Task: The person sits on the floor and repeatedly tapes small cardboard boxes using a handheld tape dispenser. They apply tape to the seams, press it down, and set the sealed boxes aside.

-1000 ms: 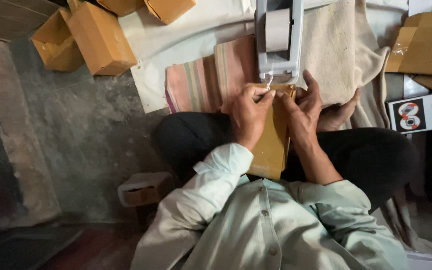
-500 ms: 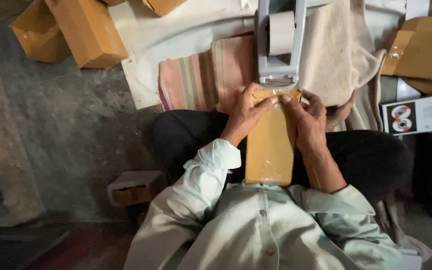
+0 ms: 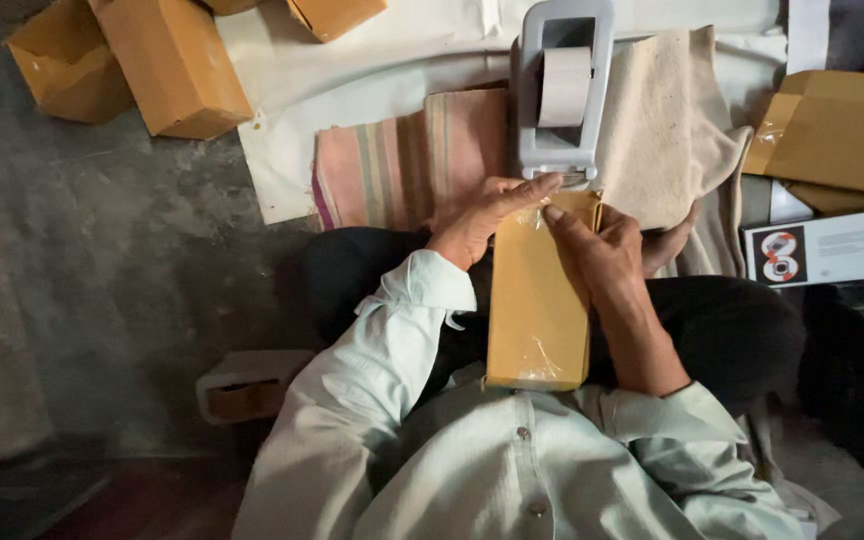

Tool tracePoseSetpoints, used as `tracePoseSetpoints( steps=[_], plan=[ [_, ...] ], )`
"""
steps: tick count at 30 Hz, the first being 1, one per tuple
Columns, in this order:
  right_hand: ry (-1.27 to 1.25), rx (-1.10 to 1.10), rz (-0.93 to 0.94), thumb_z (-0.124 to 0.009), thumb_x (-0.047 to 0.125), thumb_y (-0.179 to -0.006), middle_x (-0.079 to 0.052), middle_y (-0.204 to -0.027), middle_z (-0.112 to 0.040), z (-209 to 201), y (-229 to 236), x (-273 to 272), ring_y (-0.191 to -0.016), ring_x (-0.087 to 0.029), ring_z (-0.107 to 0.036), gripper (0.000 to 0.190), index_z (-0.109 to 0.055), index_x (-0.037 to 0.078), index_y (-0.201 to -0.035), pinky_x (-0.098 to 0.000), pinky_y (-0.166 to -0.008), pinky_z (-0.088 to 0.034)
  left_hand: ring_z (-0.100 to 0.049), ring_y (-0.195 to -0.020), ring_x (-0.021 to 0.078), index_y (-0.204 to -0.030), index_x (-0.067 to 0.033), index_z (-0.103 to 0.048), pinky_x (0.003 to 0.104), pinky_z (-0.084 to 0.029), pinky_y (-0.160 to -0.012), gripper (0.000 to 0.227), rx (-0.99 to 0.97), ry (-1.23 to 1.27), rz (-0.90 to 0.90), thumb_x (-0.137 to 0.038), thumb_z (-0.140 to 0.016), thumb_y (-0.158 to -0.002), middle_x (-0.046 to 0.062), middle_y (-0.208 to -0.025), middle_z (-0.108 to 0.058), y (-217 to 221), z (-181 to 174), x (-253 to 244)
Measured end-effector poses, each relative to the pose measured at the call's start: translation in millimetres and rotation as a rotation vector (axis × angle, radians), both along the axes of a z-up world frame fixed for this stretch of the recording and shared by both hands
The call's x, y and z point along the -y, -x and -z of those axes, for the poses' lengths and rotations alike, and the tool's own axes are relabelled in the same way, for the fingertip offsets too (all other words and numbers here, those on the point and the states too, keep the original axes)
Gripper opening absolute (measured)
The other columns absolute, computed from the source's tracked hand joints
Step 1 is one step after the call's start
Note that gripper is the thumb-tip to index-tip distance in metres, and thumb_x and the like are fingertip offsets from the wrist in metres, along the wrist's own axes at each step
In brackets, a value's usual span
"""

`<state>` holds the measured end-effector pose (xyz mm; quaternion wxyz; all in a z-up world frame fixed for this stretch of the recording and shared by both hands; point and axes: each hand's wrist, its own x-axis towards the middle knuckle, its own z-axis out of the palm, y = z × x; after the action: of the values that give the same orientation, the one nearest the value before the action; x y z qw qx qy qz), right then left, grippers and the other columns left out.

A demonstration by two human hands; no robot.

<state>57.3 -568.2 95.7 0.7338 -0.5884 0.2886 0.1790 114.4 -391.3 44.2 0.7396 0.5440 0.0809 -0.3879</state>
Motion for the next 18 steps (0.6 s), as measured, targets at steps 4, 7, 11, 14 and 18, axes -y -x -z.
tracePoseSetpoints(
  steps=[4,7,11,14,18],
  plan=[
    [0.009,0.015,-0.022,-0.076,0.021,-0.091,-0.011,-0.09,-0.074,3,6,-4,-0.072,-0.015,-0.069,0.033,-0.071,-0.007,-0.108,-0.0253,-0.064,-0.055,-0.066,-0.08,0.0071,-0.115,-0.001,-0.078,0.025,-0.051,-0.07,0.044,-0.064,0.102,-0.086,-0.036,-0.079,-0.089,0.002,-0.097,-0.075,2,7,4],
    [-0.071,0.029,0.045,-0.077,0.019,-0.089,-0.009,-0.089,-0.073,10,13,-3,-0.071,-0.015,-0.07,0.03,-0.069,-0.004,-0.107,-0.0263,-0.062,-0.055,-0.069,-0.083,0.0081,-0.108,0.0038,-0.08,0.024,-0.054,-0.075,0.039,0.069,0.019,-0.047,-0.03,-0.081,-0.09,0.005,-0.098,-0.078,2,10,9],
    [-0.035,-0.099,0.024,-0.077,0.018,-0.092,-0.012,-0.088,-0.073,26,19,1,-0.07,-0.018,-0.068,0.03,-0.07,-0.007,-0.106,-0.0284,-0.062,-0.054,-0.067,-0.08,0.0076,-0.11,0.0026,-0.079,0.024,-0.054,-0.072,0.036,0.136,-0.002,-0.025,-0.028,-0.079,-0.09,0.004,-0.094,-0.076,3,8,13],
    [-0.162,-0.068,0.102,-0.077,0.015,-0.091,-0.012,-0.092,-0.074,38,21,-2,-0.075,-0.017,-0.071,0.029,-0.069,-0.007,-0.109,-0.0284,-0.067,-0.057,-0.065,-0.074,0.0073,-0.108,0.0032,-0.08,0.025,-0.053,-0.067,0.036,0.166,-0.105,-0.013,-0.029,-0.077,-0.091,0.003,-0.088,-0.074,4,2,15],
    [-0.245,0.012,0.126,-0.076,0.013,-0.09,-0.01,-0.095,-0.075,46,23,-2,-0.079,-0.016,-0.073,0.029,-0.068,-0.005,-0.112,-0.0281,-0.071,-0.059,-0.065,-0.068,0.0083,-0.104,0.0029,-0.08,0.025,-0.053,-0.062,0.036,0.131,-0.177,-0.002,-0.03,-0.075,-0.092,0.003,-0.081,-0.074,4,-2,17]
  ],
)
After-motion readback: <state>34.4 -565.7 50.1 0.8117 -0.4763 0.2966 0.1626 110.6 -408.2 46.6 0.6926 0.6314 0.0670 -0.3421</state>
